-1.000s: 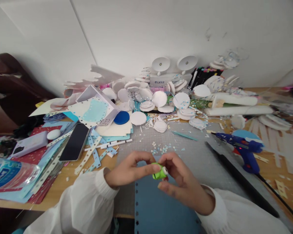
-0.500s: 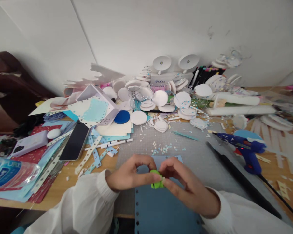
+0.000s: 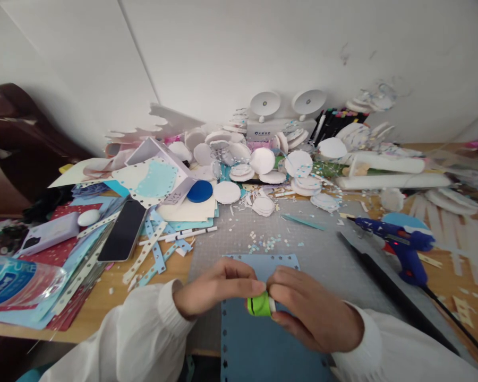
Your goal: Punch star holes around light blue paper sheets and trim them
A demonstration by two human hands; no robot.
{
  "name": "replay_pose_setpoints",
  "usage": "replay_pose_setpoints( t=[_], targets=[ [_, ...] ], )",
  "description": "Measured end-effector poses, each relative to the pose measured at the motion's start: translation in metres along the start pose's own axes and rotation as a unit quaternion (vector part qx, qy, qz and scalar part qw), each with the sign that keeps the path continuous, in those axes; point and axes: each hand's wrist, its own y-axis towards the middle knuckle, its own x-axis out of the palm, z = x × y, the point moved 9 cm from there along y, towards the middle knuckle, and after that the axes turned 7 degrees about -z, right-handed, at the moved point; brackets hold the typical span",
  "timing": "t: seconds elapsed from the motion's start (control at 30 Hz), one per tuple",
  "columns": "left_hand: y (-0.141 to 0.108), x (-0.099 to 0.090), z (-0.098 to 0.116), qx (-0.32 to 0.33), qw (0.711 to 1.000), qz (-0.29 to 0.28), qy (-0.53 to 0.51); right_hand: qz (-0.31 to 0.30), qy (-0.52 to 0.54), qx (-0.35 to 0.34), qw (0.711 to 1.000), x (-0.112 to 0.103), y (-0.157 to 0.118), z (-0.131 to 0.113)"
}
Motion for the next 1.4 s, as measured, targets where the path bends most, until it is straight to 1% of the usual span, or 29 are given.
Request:
replay_pose_setpoints(
  t=[0.07, 0.13, 0.27, 0.37, 0.47, 0.57, 0.63, 0.73, 0.8, 0.87, 0.93, 1.0, 1.03, 1.07, 1.13, 1.2, 1.27, 1.33, 1.4],
  targets=[
    [0.002, 0.001, -0.004, -0.006, 0.999, -0.010, -0.033, -0.006, -0.007, -0.003, 1.000, 0.001, -0.001, 0.000],
    [0.003, 0.001, -0.008, -0.006, 0.998, -0.014, -0.063, 0.001, 0.013, 0.008, 1.000, 0.001, -0.003, 0.004],
    [0.004, -0.004, -0.012, 0.005, 0.993, 0.014, -0.119, 0.029, 0.122, 0.057, 0.990, -0.001, -0.007, 0.018],
    [0.005, -0.003, -0.010, 0.009, 0.991, 0.019, -0.130, 0.026, 0.185, 0.076, 0.980, 0.001, -0.007, 0.024],
    [0.005, -0.001, -0.006, 0.005, 0.993, 0.012, -0.115, 0.023, 0.157, 0.069, 0.985, 0.001, -0.004, 0.022],
    [0.005, 0.000, 0.002, 0.013, 0.996, 0.016, -0.081, 0.030, 0.098, 0.058, 0.993, 0.001, -0.003, 0.017],
    [0.003, -0.002, 0.007, 0.022, 0.999, 0.035, -0.034, 0.057, 0.071, 0.066, 0.994, -0.001, -0.005, 0.017],
    [-0.002, -0.004, 0.018, 0.062, 0.992, 0.081, 0.072, 0.114, 0.059, 0.116, 0.985, -0.002, -0.009, 0.023],
    [-0.006, -0.004, 0.028, 0.105, 0.977, 0.118, 0.141, 0.131, 0.061, 0.161, 0.976, 0.000, -0.012, 0.029],
    [-0.009, -0.004, 0.031, 0.123, 0.968, 0.142, 0.166, 0.151, 0.053, 0.191, 0.968, 0.000, -0.014, 0.033],
    [-0.005, -0.002, 0.024, 0.099, 0.979, 0.128, 0.124, 0.179, 0.030, 0.185, 0.966, -0.005, -0.014, 0.029],
    [0.001, 0.004, 0.011, 0.053, 0.995, 0.082, 0.030, 0.206, -0.003, 0.151, 0.967, -0.013, -0.014, 0.022],
    [0.004, 0.008, 0.004, 0.031, 0.998, 0.058, -0.025, 0.211, -0.015, 0.130, 0.969, -0.016, -0.013, 0.019],
    [0.006, 0.012, -0.002, 0.010, 0.996, 0.038, -0.078, 0.214, -0.022, 0.111, 0.970, -0.019, -0.012, 0.016],
    [0.008, 0.016, -0.010, -0.018, 0.988, 0.020, -0.153, 0.211, -0.012, 0.093, 0.973, -0.022, -0.010, 0.016],
    [0.011, 0.016, -0.014, -0.023, 0.983, 0.023, -0.183, 0.190, 0.030, 0.099, 0.976, -0.021, -0.007, 0.023],
    [0.013, 0.013, -0.019, -0.026, 0.976, 0.031, -0.215, 0.148, 0.098, 0.123, 0.976, -0.013, -0.002, 0.033],
    [0.015, 0.011, -0.026, -0.039, 0.960, 0.027, -0.276, 0.105, 0.173, 0.149, 0.968, -0.002, 0.001, 0.041],
    [0.018, 0.012, -0.030, -0.052, 0.940, 0.003, -0.337, 0.090, 0.243, 0.172, 0.950, 0.007, 0.002, 0.049]
  ],
)
